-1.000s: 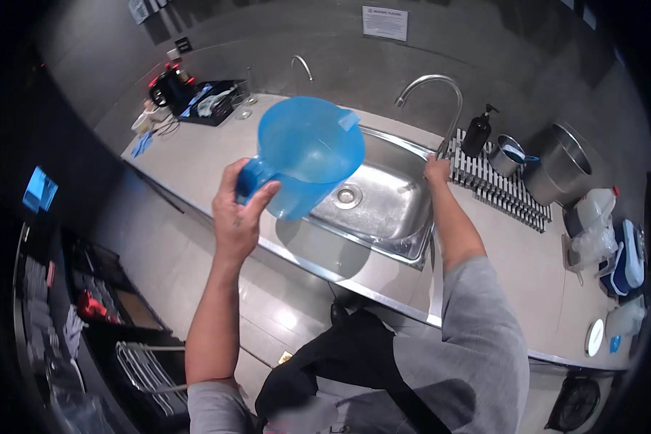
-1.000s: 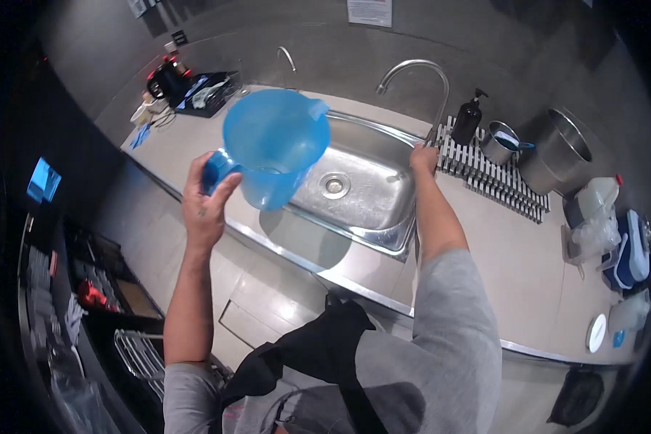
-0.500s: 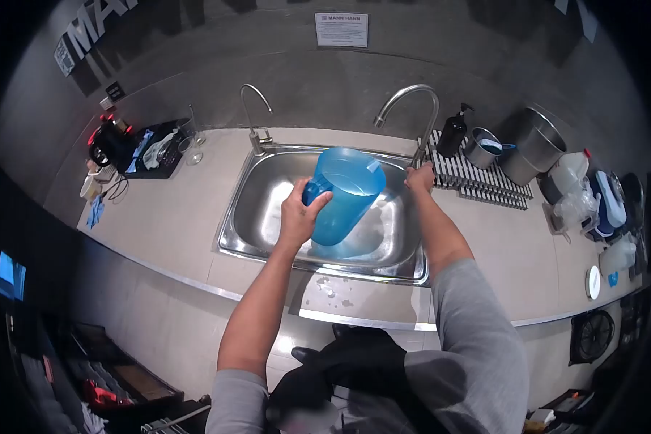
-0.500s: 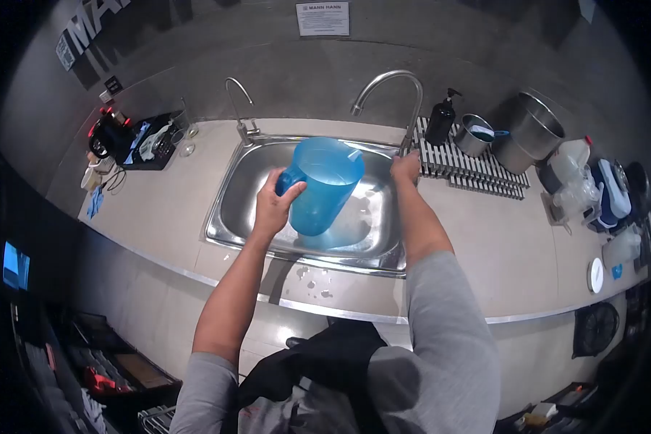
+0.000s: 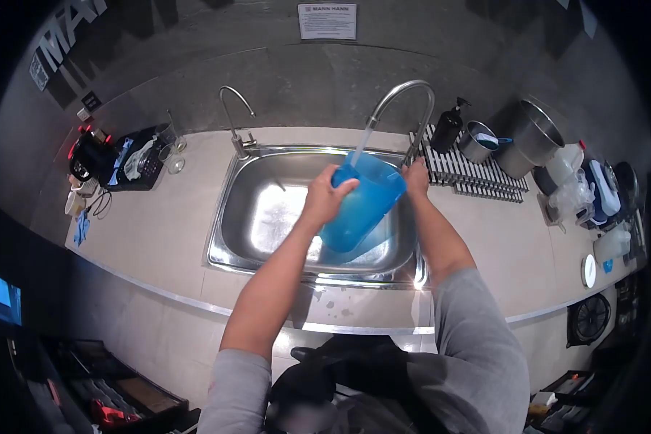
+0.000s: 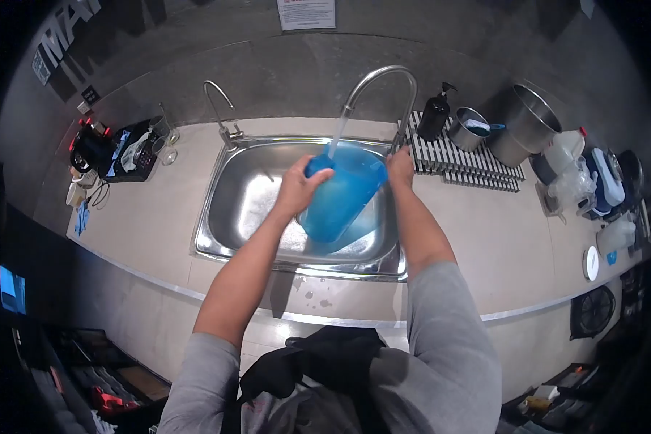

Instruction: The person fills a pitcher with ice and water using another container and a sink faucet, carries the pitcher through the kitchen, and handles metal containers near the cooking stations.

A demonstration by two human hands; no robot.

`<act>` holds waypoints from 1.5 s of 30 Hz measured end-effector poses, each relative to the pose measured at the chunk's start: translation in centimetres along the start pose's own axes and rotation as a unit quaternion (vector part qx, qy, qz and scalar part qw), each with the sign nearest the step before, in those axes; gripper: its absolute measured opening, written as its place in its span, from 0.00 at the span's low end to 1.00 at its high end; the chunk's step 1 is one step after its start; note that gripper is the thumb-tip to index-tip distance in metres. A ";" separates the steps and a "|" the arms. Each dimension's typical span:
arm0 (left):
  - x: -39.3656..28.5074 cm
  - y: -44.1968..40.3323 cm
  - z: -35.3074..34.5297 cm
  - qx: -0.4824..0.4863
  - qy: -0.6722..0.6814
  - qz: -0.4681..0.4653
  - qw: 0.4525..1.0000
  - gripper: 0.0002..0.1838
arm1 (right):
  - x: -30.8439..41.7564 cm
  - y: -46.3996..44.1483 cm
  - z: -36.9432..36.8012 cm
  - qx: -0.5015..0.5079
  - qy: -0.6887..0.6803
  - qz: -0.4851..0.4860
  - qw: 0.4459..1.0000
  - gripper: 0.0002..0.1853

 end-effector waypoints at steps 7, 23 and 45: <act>1.0 -1.9 2.1 -0.015 0.023 -0.021 0.999 0.22 | -0.4 -0.1 -0.6 -0.031 -0.011 0.041 0.999 0.22; -0.4 -0.8 2.4 0.148 -0.206 0.004 0.967 0.22 | -2.0 -0.6 -7.5 -0.154 -0.313 -0.143 0.926 0.15; -2.2 8.6 11.8 0.099 -0.570 -0.302 0.758 0.05 | -3.5 -2.9 -9.1 0.152 -0.795 -0.222 0.543 0.19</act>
Point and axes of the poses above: each hand's wrist, its own y-axis away from the middle knuckle, its own z-axis out of the back of the hand, x = y × z, the point moved 3 cm from there along -y, towards the middle knuckle, and after that the axes turned 6 degrees about y, right-handed, at the moved point
